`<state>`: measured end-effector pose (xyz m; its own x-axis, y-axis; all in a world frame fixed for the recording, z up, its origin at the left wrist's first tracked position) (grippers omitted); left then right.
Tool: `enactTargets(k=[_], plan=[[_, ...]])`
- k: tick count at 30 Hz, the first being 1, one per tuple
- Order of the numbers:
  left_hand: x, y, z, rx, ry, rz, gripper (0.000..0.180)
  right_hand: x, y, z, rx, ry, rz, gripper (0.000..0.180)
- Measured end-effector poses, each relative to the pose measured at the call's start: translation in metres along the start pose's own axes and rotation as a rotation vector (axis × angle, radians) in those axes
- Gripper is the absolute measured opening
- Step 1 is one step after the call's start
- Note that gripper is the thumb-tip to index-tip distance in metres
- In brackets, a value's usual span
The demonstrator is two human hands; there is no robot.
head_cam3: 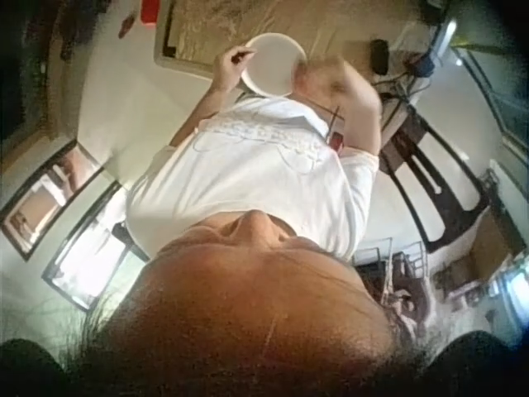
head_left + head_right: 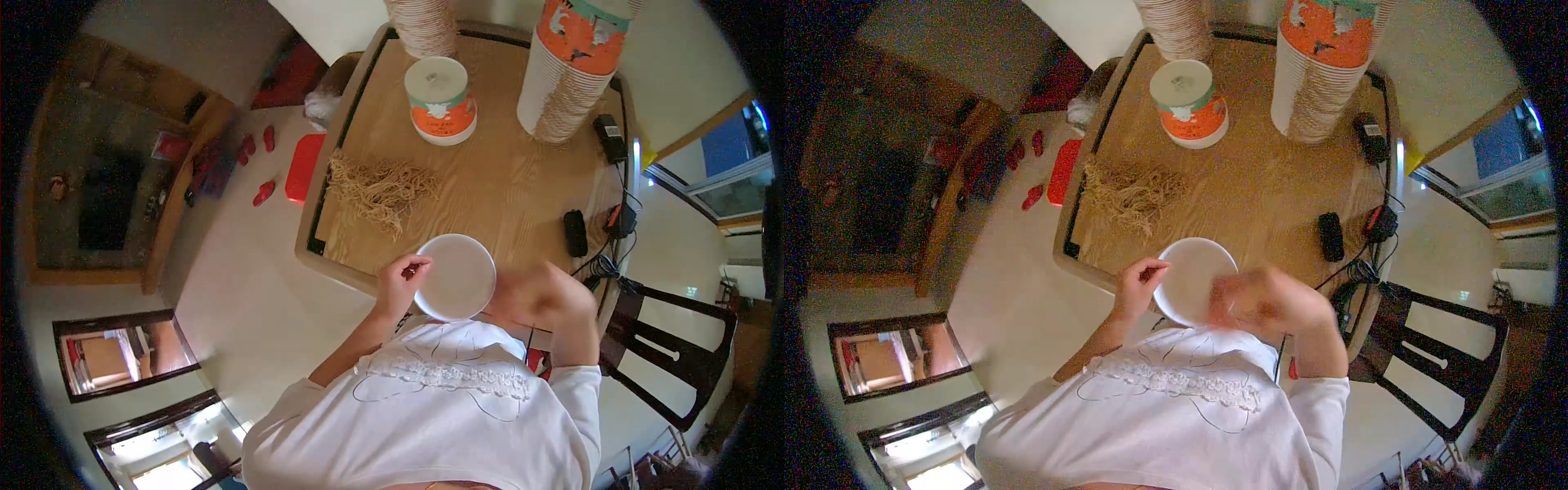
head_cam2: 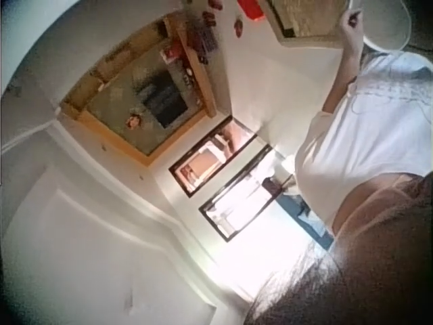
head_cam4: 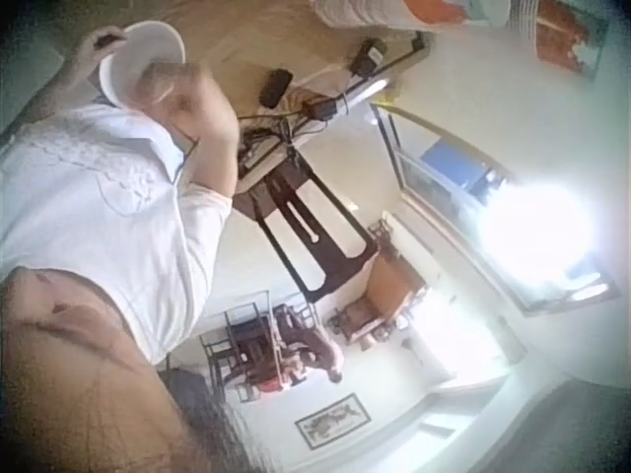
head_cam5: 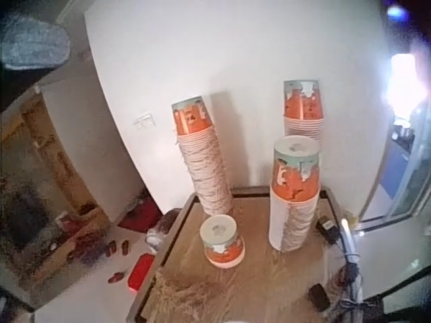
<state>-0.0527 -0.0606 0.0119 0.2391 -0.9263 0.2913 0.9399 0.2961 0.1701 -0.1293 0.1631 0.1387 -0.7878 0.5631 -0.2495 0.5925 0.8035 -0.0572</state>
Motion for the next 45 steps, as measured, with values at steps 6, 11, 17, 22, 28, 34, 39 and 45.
enactTargets(k=[6,11,17,22,28,34,39,45], plan=[[-0.006,-0.012,-0.010,0.076,0.189,-0.076,0.016,0.034,-0.071,0.108,0.124,1.150,0.309,0.030],[-0.003,-0.013,-0.011,0.097,0.324,-0.024,0.024,0.042,-0.064,0.151,-0.371,1.015,0.204,0.035],[-0.008,-0.011,-0.017,0.204,0.375,0.034,0.021,0.009,-0.028,0.163,-0.365,0.956,0.295,0.032],[-0.018,-0.010,-0.020,0.150,0.354,-0.056,0.009,0.005,-0.011,0.152,-0.544,0.996,0.339,0.033],[-0.020,-0.010,-0.020,0.211,0.230,-0.096,0.008,0.001,-0.042,0.118,0.027,0.930,0.412,0.049],[-0.027,-0.014,-0.020,0.263,0.397,-0.028,0.005,0.000,-0.047,0.143,-0.221,0.506,0.328,0.026],[-0.032,-0.010,-0.015,0.143,0.283,-0.105,0.008,0.005,-0.035,0.127,-0.171,0.578,0.388,0.005],[-0.042,-0.011,-0.005,0.026,0.065,-0.138,0.008,0.010,-0.025,0.140,-0.176,0.661,0.316,0.012]])
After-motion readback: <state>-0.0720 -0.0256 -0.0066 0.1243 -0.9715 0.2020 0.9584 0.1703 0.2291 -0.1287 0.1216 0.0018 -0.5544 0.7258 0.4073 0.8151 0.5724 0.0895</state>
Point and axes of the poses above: each hand's wrist, its own y-axis away from the middle knuckle, its own x-axis out of the back of the hand, z = x × y, the point moved 4 cm from there along -y, towards the middle knuckle, and after that the axes turned 2 degrees about -x, right-handed, at the moved point
